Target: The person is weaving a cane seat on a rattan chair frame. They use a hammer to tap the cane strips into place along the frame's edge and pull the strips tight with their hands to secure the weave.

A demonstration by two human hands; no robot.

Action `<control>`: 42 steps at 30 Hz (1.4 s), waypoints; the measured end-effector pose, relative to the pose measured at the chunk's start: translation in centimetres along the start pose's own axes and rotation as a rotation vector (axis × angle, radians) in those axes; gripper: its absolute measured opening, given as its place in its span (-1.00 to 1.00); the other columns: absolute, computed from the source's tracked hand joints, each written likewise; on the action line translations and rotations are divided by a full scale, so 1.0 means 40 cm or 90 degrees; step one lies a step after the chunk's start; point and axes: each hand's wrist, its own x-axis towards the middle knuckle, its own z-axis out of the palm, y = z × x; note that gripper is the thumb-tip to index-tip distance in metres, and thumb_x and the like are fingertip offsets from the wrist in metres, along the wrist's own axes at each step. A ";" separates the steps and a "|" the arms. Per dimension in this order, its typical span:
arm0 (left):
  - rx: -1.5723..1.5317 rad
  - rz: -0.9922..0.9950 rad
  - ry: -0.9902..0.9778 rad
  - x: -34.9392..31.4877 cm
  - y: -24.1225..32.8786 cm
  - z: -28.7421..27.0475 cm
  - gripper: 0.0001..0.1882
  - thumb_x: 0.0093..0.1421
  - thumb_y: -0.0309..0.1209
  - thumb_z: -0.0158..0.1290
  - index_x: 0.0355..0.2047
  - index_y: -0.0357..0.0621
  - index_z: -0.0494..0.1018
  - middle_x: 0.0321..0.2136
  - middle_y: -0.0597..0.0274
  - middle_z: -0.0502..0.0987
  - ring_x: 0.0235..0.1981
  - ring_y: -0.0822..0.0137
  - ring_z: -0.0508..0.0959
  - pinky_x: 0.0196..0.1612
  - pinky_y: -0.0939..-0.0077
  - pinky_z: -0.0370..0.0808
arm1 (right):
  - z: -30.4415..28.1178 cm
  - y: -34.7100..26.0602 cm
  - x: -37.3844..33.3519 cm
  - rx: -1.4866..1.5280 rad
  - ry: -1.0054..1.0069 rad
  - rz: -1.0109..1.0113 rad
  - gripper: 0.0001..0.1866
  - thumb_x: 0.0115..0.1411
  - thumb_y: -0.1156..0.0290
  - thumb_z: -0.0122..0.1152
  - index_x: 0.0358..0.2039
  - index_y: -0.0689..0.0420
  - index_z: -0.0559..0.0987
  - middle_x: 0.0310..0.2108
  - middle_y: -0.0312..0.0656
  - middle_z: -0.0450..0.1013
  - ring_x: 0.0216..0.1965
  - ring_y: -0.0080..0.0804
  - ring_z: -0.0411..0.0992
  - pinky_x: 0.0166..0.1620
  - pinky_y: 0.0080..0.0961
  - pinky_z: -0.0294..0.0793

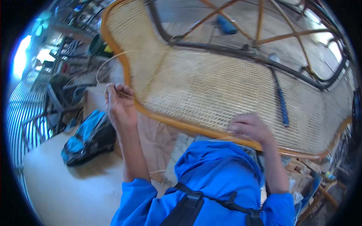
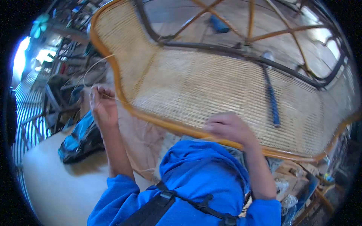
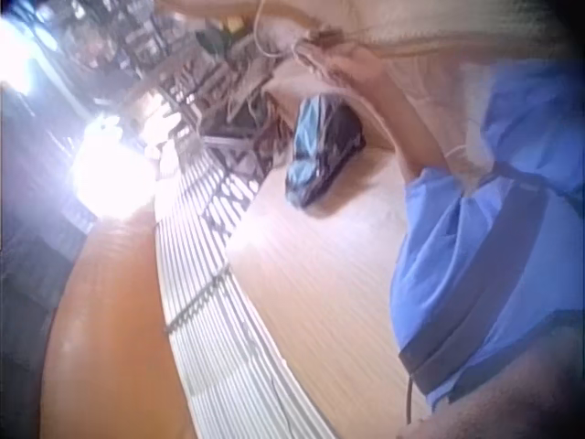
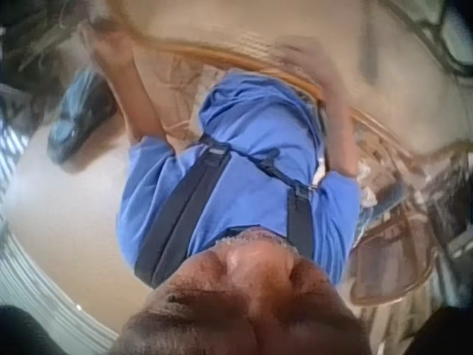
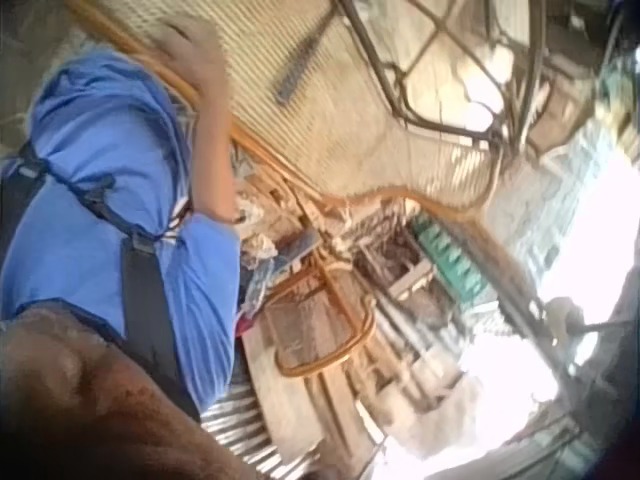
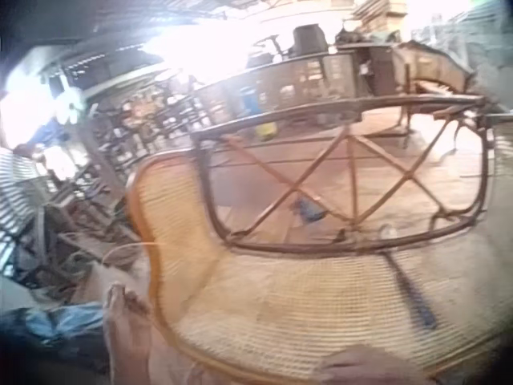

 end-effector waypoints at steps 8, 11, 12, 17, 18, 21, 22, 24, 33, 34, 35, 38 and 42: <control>0.139 -0.007 0.175 0.020 -0.031 -0.242 -0.85 0.27 -0.33 -0.02 -0.24 -0.11 0.35 -0.41 0.24 0.53 -0.43 0.36 0.52 -0.36 0.48 0.46 | -0.046 0.023 -0.056 0.021 0.046 0.091 -0.88 0.11 0.45 0.19 -0.44 0.25 0.55 -0.59 -0.33 0.41 -0.59 -0.67 0.34 -0.50 -0.70 0.35; 0.115 -0.020 0.181 0.004 -0.024 -0.260 -0.86 0.25 -0.34 0.00 -0.24 -0.10 0.36 -0.39 0.24 0.54 -0.43 0.35 0.52 -0.35 0.48 0.46 | -0.051 0.023 -0.038 0.166 0.159 -0.005 -0.89 0.13 0.45 0.16 -0.40 0.22 0.53 -0.61 -0.33 0.37 -0.63 -0.68 0.31 -0.52 -0.67 0.35; 0.108 -0.021 0.173 0.001 -0.017 -0.255 -0.87 0.25 -0.35 0.01 -0.25 -0.10 0.36 -0.38 0.25 0.54 -0.42 0.35 0.52 -0.34 0.47 0.46 | -0.060 0.015 -0.037 0.185 0.209 -0.031 -0.89 0.13 0.44 0.15 -0.38 0.22 0.52 -0.62 -0.34 0.36 -0.64 -0.69 0.29 -0.54 -0.69 0.33; -0.064 -0.129 0.067 -0.055 0.005 -0.195 -0.89 0.22 -0.39 0.03 -0.28 -0.12 0.45 -0.34 0.21 0.55 -0.35 0.34 0.52 -0.25 0.45 0.46 | -0.193 -0.101 -0.114 0.180 0.376 -0.258 -0.87 0.18 0.41 0.12 -0.32 0.20 0.49 -0.63 -0.39 0.29 -0.65 -0.77 0.16 -0.55 -0.79 0.19; -0.122 -0.157 0.049 -0.067 -0.006 -0.177 -0.89 0.22 -0.40 0.03 -0.28 -0.13 0.46 -0.34 0.21 0.55 -0.34 0.34 0.52 -0.24 0.46 0.46 | -0.230 -0.146 -0.147 0.140 0.347 -0.276 -0.87 0.19 0.40 0.12 -0.34 0.19 0.50 -0.63 -0.41 0.27 -0.63 -0.79 0.14 -0.53 -0.82 0.15; -0.174 -0.154 0.085 -0.055 -0.051 -0.191 -0.85 0.22 -0.37 0.03 -0.25 -0.15 0.46 -0.32 0.23 0.56 -0.34 0.36 0.53 -0.28 0.46 0.47 | -0.296 -0.181 -0.197 -0.260 0.498 -0.083 -0.85 0.21 0.38 0.13 -0.37 0.21 0.51 -0.60 -0.42 0.27 -0.57 -0.75 0.17 -0.48 -0.77 0.16; -0.178 -0.143 0.109 -0.039 -0.067 -0.209 -0.83 0.23 -0.35 0.03 -0.24 -0.15 0.46 -0.31 0.24 0.56 -0.35 0.37 0.54 -0.30 0.45 0.48 | -0.317 -0.175 -0.207 -0.351 0.482 -0.030 -0.84 0.20 0.38 0.13 -0.38 0.22 0.51 -0.59 -0.43 0.28 -0.54 -0.72 0.19 -0.46 -0.73 0.19; 0.053 -0.060 0.076 -0.005 -0.071 -0.272 -0.84 0.23 -0.37 0.03 -0.21 -0.13 0.42 -0.31 0.22 0.56 -0.35 0.37 0.54 -0.30 0.48 0.48 | -0.355 -0.059 -0.209 -0.413 0.437 0.019 -0.82 0.20 0.39 0.11 -0.42 0.27 0.49 -0.59 -0.38 0.31 -0.51 -0.63 0.24 -0.40 -0.59 0.26; 0.233 -0.131 0.207 0.092 -0.188 -0.448 -0.88 0.23 -0.42 0.00 -0.24 -0.10 0.34 -0.41 0.26 0.54 -0.48 0.45 0.51 -0.41 0.57 0.49 | -0.337 0.049 -0.315 -0.435 0.278 0.273 -0.76 0.08 0.36 0.15 -0.61 0.26 0.49 -0.75 -0.37 0.18 -0.65 -0.66 0.13 -0.56 -0.55 0.18; 0.247 -0.134 0.212 0.097 -0.196 -0.458 -0.89 0.23 -0.42 -0.01 -0.25 -0.10 0.35 -0.42 0.26 0.54 -0.50 0.46 0.51 -0.43 0.58 0.49 | -0.343 0.056 -0.324 -0.420 0.281 0.288 -0.76 0.08 0.35 0.15 -0.61 0.25 0.49 -0.76 -0.39 0.18 -0.65 -0.67 0.13 -0.56 -0.55 0.17; 0.261 -0.137 0.219 0.099 -0.206 -0.468 -0.90 0.23 -0.42 -0.01 -0.26 -0.11 0.35 -0.43 0.27 0.53 -0.52 0.46 0.51 -0.44 0.58 0.49 | -0.351 0.063 -0.333 -0.406 0.282 0.302 -0.76 0.08 0.35 0.16 -0.61 0.25 0.49 -0.76 -0.40 0.18 -0.66 -0.67 0.12 -0.57 -0.55 0.16; 0.271 -0.155 0.199 0.102 -0.206 -0.490 -0.93 0.23 -0.44 -0.02 -0.29 -0.11 0.35 -0.44 0.26 0.53 -0.53 0.46 0.51 -0.46 0.60 0.50 | -0.351 0.068 -0.353 -0.366 0.287 0.344 -0.75 0.07 0.33 0.16 -0.63 0.23 0.49 -0.76 -0.45 0.17 -0.67 -0.70 0.12 -0.58 -0.55 0.15; 0.301 -0.149 0.235 0.082 -0.198 -0.451 -0.93 0.22 -0.45 -0.01 -0.30 -0.12 0.35 -0.45 0.25 0.53 -0.53 0.45 0.52 -0.46 0.59 0.50 | -0.367 0.089 -0.359 -0.372 0.289 0.380 -0.74 0.06 0.33 0.16 -0.63 0.25 0.48 -0.76 -0.34 0.24 -0.67 -0.61 0.18 -0.55 -0.50 0.18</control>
